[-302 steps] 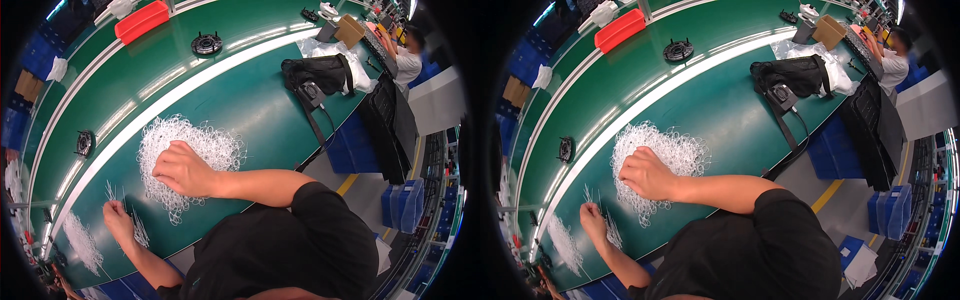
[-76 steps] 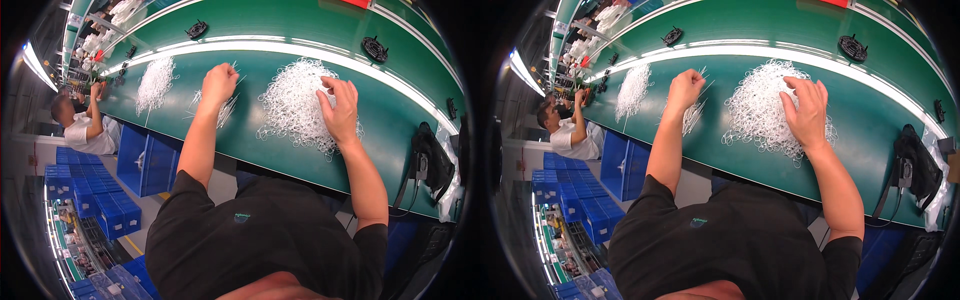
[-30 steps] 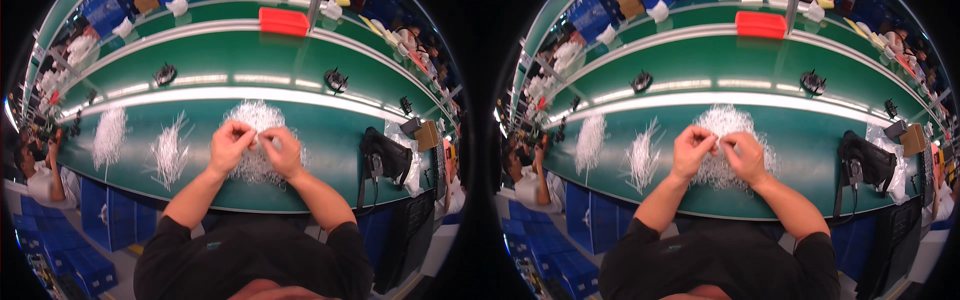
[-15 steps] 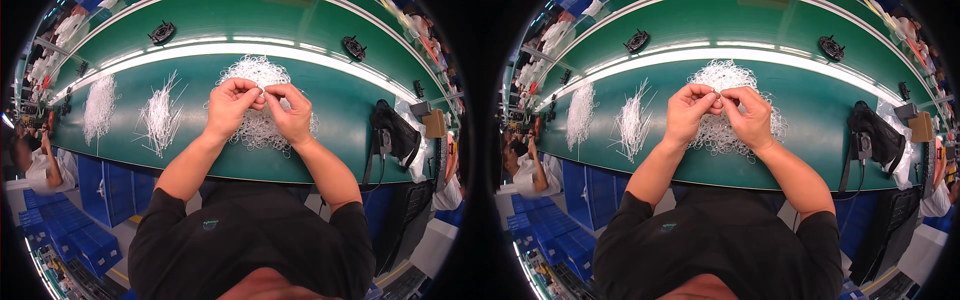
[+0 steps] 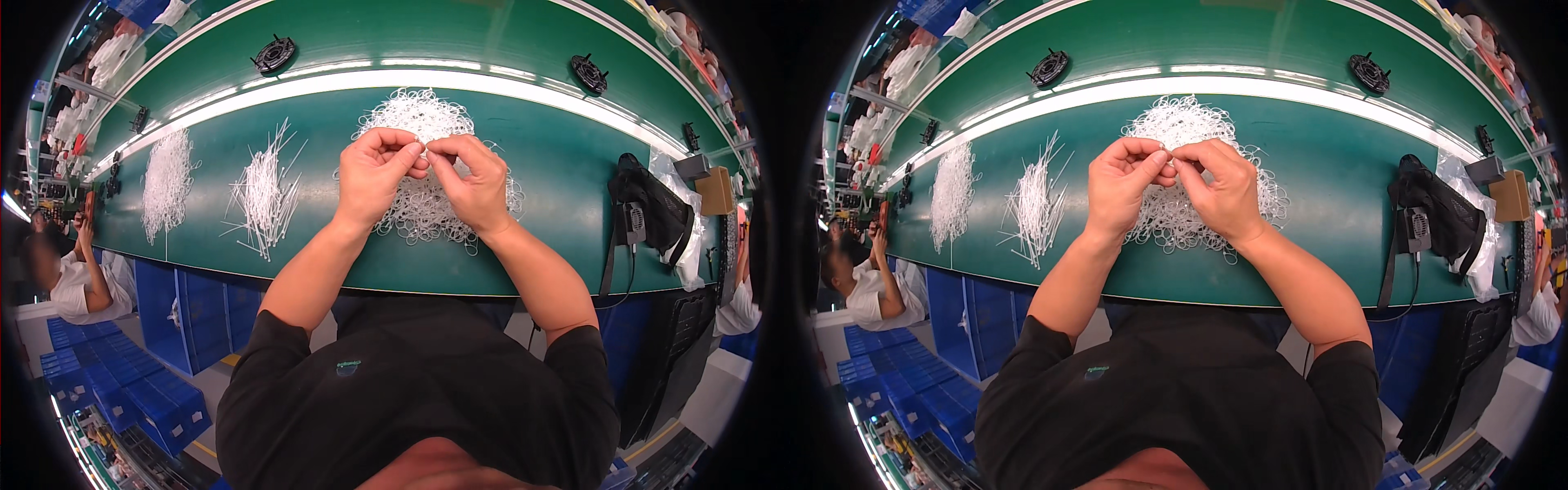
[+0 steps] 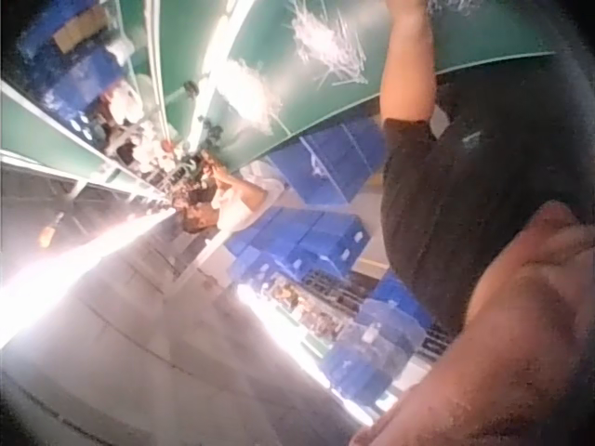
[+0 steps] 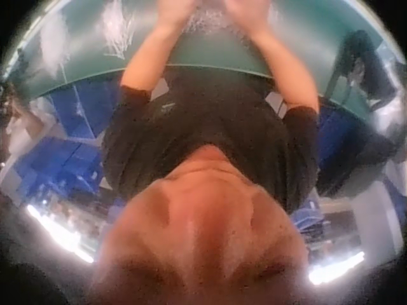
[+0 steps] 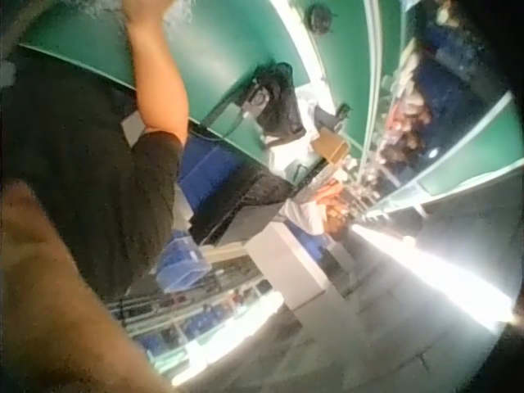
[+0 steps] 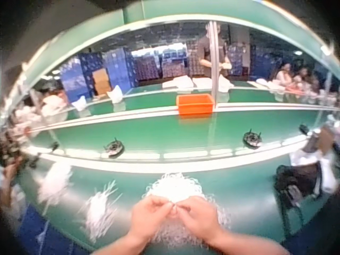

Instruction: The person repeatedly picks up white plastic cable ties and small white rubber bands from a green workbench. They thread the rubber bands onto the cable ties by hand and place the assembled units into a small white container. The process is repetitive and performed one at a time.

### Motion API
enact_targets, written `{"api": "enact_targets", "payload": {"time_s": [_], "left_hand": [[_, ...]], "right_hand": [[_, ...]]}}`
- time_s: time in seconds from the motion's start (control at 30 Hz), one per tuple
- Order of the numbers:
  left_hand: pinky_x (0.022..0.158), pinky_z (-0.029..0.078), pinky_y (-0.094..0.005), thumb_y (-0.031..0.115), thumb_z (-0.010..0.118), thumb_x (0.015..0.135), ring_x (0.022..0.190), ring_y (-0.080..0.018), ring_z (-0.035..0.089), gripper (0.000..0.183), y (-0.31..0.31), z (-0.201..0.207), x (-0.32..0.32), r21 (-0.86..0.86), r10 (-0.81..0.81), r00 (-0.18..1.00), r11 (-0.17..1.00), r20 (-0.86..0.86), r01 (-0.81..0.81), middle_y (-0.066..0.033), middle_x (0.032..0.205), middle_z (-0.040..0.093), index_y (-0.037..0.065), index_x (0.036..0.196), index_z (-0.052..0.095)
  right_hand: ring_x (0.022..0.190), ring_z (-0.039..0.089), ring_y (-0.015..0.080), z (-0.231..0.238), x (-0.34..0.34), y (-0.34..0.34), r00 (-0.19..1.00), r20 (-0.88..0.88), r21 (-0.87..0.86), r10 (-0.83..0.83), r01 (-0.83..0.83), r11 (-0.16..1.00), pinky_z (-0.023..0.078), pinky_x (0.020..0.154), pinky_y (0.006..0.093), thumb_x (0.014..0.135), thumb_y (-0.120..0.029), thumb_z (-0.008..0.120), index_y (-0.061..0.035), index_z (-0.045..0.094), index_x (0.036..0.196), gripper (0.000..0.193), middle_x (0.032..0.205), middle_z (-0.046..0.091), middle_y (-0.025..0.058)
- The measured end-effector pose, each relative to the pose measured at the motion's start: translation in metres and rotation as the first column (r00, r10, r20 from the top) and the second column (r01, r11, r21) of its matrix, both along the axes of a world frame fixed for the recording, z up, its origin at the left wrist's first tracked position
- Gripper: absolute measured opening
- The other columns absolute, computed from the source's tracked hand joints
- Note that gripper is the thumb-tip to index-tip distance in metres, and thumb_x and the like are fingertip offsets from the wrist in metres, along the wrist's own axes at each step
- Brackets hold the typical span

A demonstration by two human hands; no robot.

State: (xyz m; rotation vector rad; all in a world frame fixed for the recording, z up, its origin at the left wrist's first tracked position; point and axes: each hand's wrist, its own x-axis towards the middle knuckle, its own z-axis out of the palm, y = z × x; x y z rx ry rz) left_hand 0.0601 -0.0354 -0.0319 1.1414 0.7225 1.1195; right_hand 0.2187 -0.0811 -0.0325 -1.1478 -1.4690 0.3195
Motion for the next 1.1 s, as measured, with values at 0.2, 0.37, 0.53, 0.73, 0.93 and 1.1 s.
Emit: {"api": "enact_targets", "payload": {"time_s": [0.2, 0.37, 0.53, 0.73, 0.93, 1.1], "left_hand": [[0.067, 0.059, -0.0247, 0.001, 0.070, 0.093, 0.075, -0.0121, 0.070, 0.010, -0.002, -0.005, 0.000, 0.081, 0.031, 0.980, 0.997, -0.198, -0.015, -0.0088, 0.087, 0.073, -0.004, 0.101, 0.069], [0.066, 0.055, -0.0247, 0.003, 0.071, 0.090, 0.074, -0.0096, 0.068, 0.011, 0.002, -0.011, -0.002, 0.213, 0.052, 0.955, 0.977, -0.293, 0.012, -0.0058, 0.083, 0.073, -0.002, 0.099, 0.072], [0.066, 0.056, -0.0245, 0.003, 0.070, 0.091, 0.074, -0.0080, 0.067, 0.011, 0.005, -0.005, -0.007, 0.241, 0.026, 0.910, 0.967, -0.414, 0.082, -0.0044, 0.086, 0.073, -0.003, 0.100, 0.072], [0.067, 0.055, -0.0280, 0.007, 0.074, 0.088, 0.073, -0.0133, 0.067, 0.013, 0.016, 0.015, -0.035, 0.547, 0.276, 0.756, 0.827, -0.594, 0.128, -0.0077, 0.082, 0.072, 0.001, 0.099, 0.073], [0.071, 0.054, -0.0384, 0.012, 0.075, 0.084, 0.074, -0.0277, 0.069, 0.012, 0.048, 0.016, -0.128, 0.538, 0.516, 0.257, 0.843, -0.817, 0.017, -0.0126, 0.080, 0.071, 0.002, 0.089, 0.070], [0.073, 0.053, -0.0417, 0.012, 0.074, 0.084, 0.077, -0.0322, 0.069, 0.010, 0.041, -0.003, -0.165, 0.459, 0.459, 0.027, 0.888, -0.888, -0.020, -0.0139, 0.080, 0.071, 0.003, 0.087, 0.071]], "right_hand": [[0.072, 0.066, 0.0210, -0.002, -0.001, 0.001, 1.000, 0.009, 0.027, -0.015, 0.015, 1.000, 0.052, 0.068, 0.0321, 0.084, 0.001, 0.074, -0.0023, 0.071, 0.092, 0.009, 0.083, 0.071, 0.0096], [0.071, 0.066, 0.0212, -0.004, -0.003, 0.001, 1.000, -0.017, -0.016, -0.025, 0.025, 1.000, 0.052, 0.073, 0.0351, 0.084, 0.000, 0.074, -0.0023, 0.070, 0.091, 0.008, 0.081, 0.070, 0.0083], [0.070, 0.066, 0.0201, -0.005, -0.001, 0.002, 0.999, 0.034, -0.027, -0.002, 0.003, 1.000, 0.052, 0.088, 0.0414, 0.086, -0.002, 0.074, -0.0029, 0.070, 0.090, 0.005, 0.079, 0.071, 0.0064], [0.086, 0.065, 0.0219, 0.001, -0.002, 0.001, 0.991, 0.131, -0.099, -0.033, 0.046, 0.994, 0.049, 0.087, 0.0380, 0.085, -0.005, 0.075, -0.0060, 0.070, 0.095, 0.010, 0.089, 0.070, 0.0058], [0.095, 0.064, 0.0265, -0.002, 0.000, 0.002, 0.981, 0.187, -0.004, -0.053, 0.055, 0.998, 0.045, 0.092, 0.0398, 0.085, -0.008, 0.075, -0.0076, 0.070, 0.097, 0.013, 0.098, 0.069, 0.0061], [0.095, 0.064, 0.0267, -0.003, 0.000, 0.002, 0.979, 0.199, 0.003, -0.049, 0.050, 0.999, 0.043, 0.093, 0.0403, 0.085, -0.008, 0.074, -0.0080, 0.070, 0.096, 0.012, 0.097, 0.069, 0.0057]]}}
